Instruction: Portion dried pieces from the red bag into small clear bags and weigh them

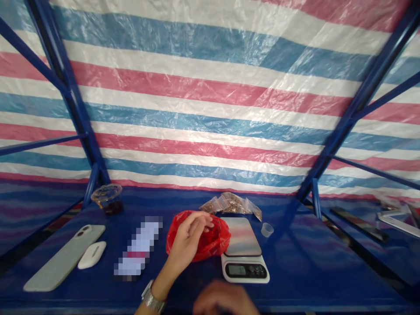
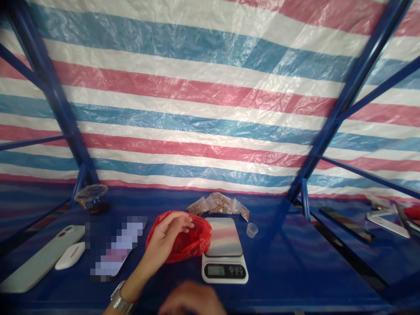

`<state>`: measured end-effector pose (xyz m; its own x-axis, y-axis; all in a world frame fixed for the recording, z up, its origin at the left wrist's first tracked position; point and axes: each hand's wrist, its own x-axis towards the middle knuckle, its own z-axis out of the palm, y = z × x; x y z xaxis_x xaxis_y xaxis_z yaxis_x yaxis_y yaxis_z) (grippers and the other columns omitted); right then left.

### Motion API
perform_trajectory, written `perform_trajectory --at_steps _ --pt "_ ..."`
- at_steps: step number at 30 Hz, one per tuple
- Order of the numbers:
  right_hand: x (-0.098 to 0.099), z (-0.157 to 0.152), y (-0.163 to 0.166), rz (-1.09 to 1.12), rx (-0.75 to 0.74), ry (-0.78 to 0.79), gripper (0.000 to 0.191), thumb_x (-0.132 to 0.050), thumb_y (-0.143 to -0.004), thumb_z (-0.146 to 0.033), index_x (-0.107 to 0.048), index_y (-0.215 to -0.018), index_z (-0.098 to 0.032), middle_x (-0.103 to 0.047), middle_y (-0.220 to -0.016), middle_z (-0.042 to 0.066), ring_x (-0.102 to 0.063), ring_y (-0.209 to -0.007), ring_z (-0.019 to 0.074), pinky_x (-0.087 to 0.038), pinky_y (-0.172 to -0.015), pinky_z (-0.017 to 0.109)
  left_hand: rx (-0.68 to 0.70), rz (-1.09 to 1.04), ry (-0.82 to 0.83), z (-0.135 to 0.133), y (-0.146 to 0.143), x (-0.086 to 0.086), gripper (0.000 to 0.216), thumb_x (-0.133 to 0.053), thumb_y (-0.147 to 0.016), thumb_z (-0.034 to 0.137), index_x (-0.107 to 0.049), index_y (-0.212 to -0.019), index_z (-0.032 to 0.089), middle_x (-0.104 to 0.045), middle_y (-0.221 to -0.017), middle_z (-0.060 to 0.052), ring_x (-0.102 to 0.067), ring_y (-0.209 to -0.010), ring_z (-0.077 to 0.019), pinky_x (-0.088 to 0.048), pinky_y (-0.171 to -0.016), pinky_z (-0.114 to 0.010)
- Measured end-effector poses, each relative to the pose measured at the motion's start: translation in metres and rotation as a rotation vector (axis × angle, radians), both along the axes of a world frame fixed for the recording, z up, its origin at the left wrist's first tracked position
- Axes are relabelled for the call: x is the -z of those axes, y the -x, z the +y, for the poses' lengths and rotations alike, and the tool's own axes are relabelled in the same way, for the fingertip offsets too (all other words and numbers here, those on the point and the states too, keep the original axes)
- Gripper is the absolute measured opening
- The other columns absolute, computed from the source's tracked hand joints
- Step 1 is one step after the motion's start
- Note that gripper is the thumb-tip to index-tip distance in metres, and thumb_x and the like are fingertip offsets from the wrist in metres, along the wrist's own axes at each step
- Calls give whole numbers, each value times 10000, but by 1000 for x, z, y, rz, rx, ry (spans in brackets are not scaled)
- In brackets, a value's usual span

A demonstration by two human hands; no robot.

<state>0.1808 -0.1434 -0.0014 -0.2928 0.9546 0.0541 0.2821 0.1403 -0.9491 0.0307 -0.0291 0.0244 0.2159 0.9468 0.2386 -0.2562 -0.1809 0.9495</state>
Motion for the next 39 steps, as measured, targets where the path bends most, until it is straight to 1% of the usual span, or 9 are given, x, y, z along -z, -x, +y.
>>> perform_trajectory --at_steps 5,10,15,18,22,25,28,32,39 --pt "-39 48 -1 -315 53 -662 482 -505 -1043 -368 -515 -1524 -331 -475 -1613 41 -352 -1535 297 -186 -1288 585 203 -595 448 -21 -45 -2 463 -539 -936 522 -656 -1303 265 -662 -1412 -96 -627 -1309 -297 -505 -1108 -463" --pt "-55 100 3 -466 478 -726 478 -352 -1085 -316 -521 -1528 -260 -532 -1565 86 -372 -1529 286 -144 -1283 626 37 -643 631 5 -51 -39 394 -413 -985 369 -636 -1271 213 -711 -1287 -119 -705 -1167 -229 -546 -1057 -399" --pt "-76 132 0 -563 341 -662 434 -372 -1081 -323 -621 -1434 -271 -601 -1504 75 -399 -1514 276 -169 -1274 605 66 -560 650 29 -40 -78 442 -310 -1023 336 -649 -1214 126 -708 -1243 -192 -702 -1180 -267 -537 -1059 -439" --pt "-85 147 6 -548 606 -570 469 -307 -1093 -309 -612 -1435 -213 -598 -1496 134 -423 -1497 288 -209 -1251 616 -101 -549 435 40 -37 -91 417 -341 -1028 389 -618 -1298 232 -663 -1369 -105 -648 -1270 -222 -484 -1128 -409" --pt "-84 162 7 -615 371 -836 496 -295 -1086 -267 -488 -1542 -295 -502 -1594 32 -386 -1514 189 -211 -1281 445 -100 -486 424 56 -41 -90 392 -374 -1015 367 -609 -1274 189 -692 -1311 -137 -688 -1188 -243 -511 -1102 -434" --pt "-84 181 -34 -962 574 -559 444 -381 -1055 -251 -612 -1434 -246 -599 -1500 86 -466 -1446 242 -267 -1237 444 -37 -303 387 61 -35 -75 374 -455 -991 375 -627 -1255 174 -684 -1317 -186 -722 -1127 -297 -520 -1069 -518" --pt "-85 196 -101 -1051 611 -444 467 -353 -1023 -129 -638 -1392 -165 -683 -1334 169 -614 -1263 267 -412 -1087 391 -254 66 47 60 -22 -58 331 -558 -945 294 -655 -1252 216 -654 -1395 -150 -624 -1308 -297 -383 -1201 -498" --pt "-77 196 -168 -1177 421 -349 406 -528 -889 -25 -766 -1174 -190 -729 -1129 151 -695 -1078 274 -480 -897 324 -353 391 -393 61 -11 -44 371 -640 -856 183 -703 -1215 247 -610 -1468 -114 -405 -1503 -318 -203 -1289 -507" --pt "-60 185 -181 -1273 136 -403 428 -640 -861 -42 -753 -1208 -265 -679 -1237 90 -695 -1051 240 -476 -887 275 -298 600 -601 50 -29 -33 338 -570 -886 131 -719 -1156 269 -634 -1357 -103 -439 -1436 -332 -271 -1238 -540"
